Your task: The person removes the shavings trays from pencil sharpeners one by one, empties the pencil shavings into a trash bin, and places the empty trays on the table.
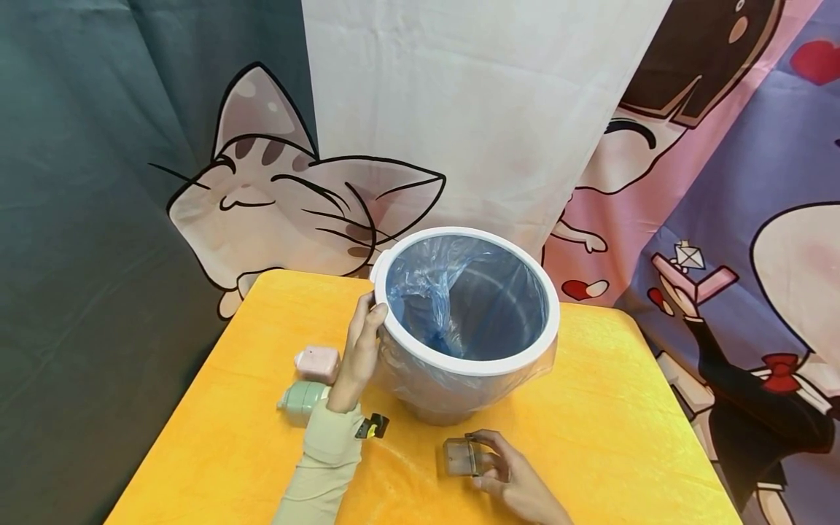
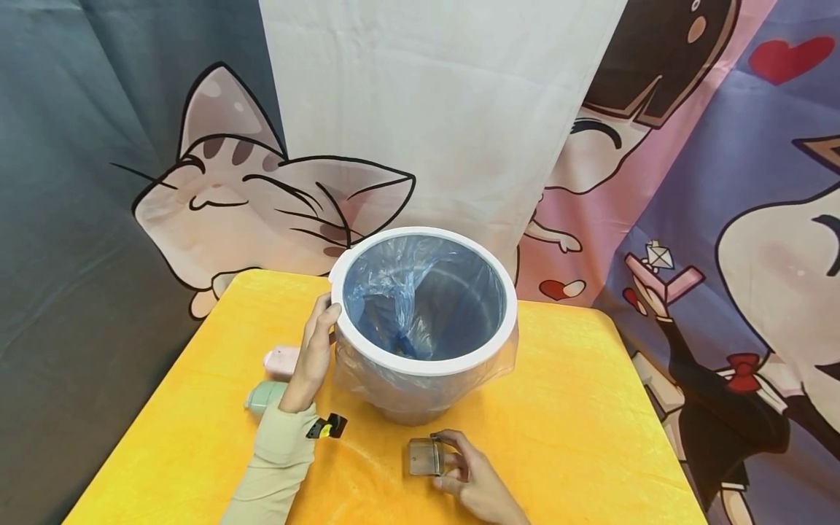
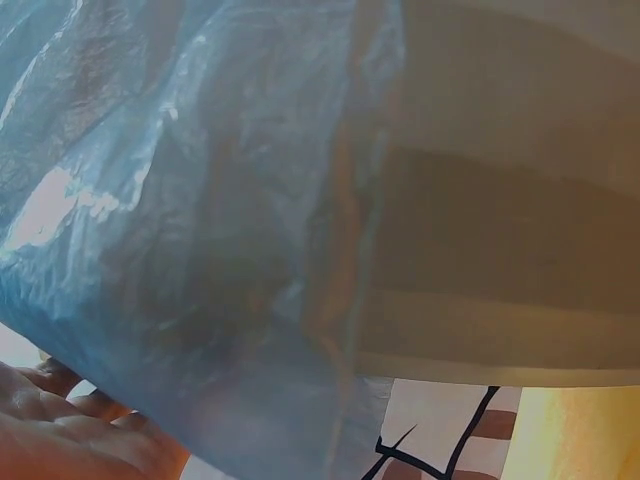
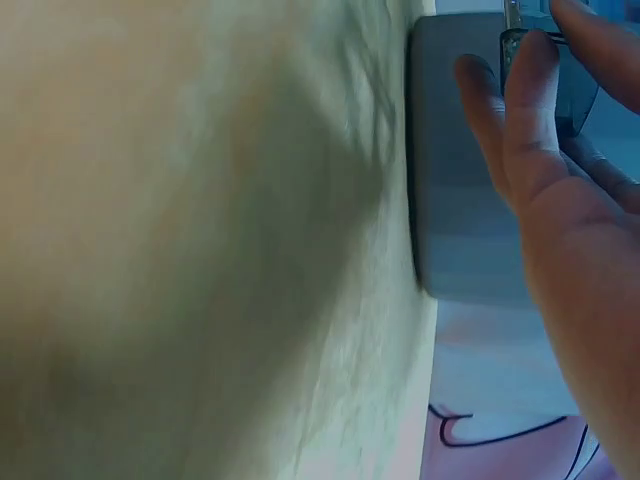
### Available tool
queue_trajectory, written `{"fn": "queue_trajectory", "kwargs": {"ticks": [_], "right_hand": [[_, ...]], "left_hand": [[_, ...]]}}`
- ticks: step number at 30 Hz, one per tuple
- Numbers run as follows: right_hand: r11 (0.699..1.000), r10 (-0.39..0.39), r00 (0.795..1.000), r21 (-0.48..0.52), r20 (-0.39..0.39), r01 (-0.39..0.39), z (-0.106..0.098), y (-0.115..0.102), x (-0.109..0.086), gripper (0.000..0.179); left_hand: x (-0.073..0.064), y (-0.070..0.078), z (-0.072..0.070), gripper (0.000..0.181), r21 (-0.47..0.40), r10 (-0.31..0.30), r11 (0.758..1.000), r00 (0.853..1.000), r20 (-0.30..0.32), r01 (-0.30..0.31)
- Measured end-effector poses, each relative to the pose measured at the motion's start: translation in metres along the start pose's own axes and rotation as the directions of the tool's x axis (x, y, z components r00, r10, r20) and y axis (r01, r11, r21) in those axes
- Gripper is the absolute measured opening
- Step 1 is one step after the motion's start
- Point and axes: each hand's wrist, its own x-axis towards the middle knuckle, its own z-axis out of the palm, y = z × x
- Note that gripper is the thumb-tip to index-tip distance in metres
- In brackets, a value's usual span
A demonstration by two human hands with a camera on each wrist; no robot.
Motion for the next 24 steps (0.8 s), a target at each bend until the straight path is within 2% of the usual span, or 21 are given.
{"fn": "queue_trajectory", "kwargs": {"ticks": [4, 11, 14, 19, 21, 24], "right_hand": [[1.000, -0.009, 1.000, 0.003, 0.024, 0.009, 0.006, -0.001, 0.007, 0.063], [0.998, -0.029, 0.999, -0.048, -0.013, 0.029, 0.021, -0.026, 0.016, 0.060], [0.990, -0.068, 0.997, -0.124, -0.038, 0.063, 0.024, -0.026, 0.019, 0.058], [0.960, -0.156, 0.986, -0.245, -0.062, 0.137, 0.027, -0.005, 0.027, 0.059], [0.947, -0.160, 0.985, -0.293, -0.065, 0.134, 0.029, 0.003, 0.031, 0.060], [0.936, -0.122, 0.990, -0.341, -0.072, 0.091, 0.031, 0.007, 0.037, 0.060]], "left_hand": [[0.001, -0.004, -0.001, 0.048, -0.004, 0.005, 1.000, 1.000, 0.000, -0.005], [0.006, -0.031, -0.004, 0.049, -0.015, 0.037, 0.999, 0.999, -0.014, -0.037], [0.006, -0.032, -0.004, 0.049, -0.014, 0.036, 0.999, 0.999, -0.017, -0.036], [0.007, -0.032, -0.005, 0.049, -0.005, 0.022, 1.000, 1.000, -0.013, -0.022], [0.007, -0.030, -0.005, 0.048, -0.008, 0.009, 1.000, 1.000, -0.010, -0.009], [0.005, -0.020, -0.004, 0.047, -0.011, -0.004, 1.000, 1.000, -0.008, 0.004]]}}
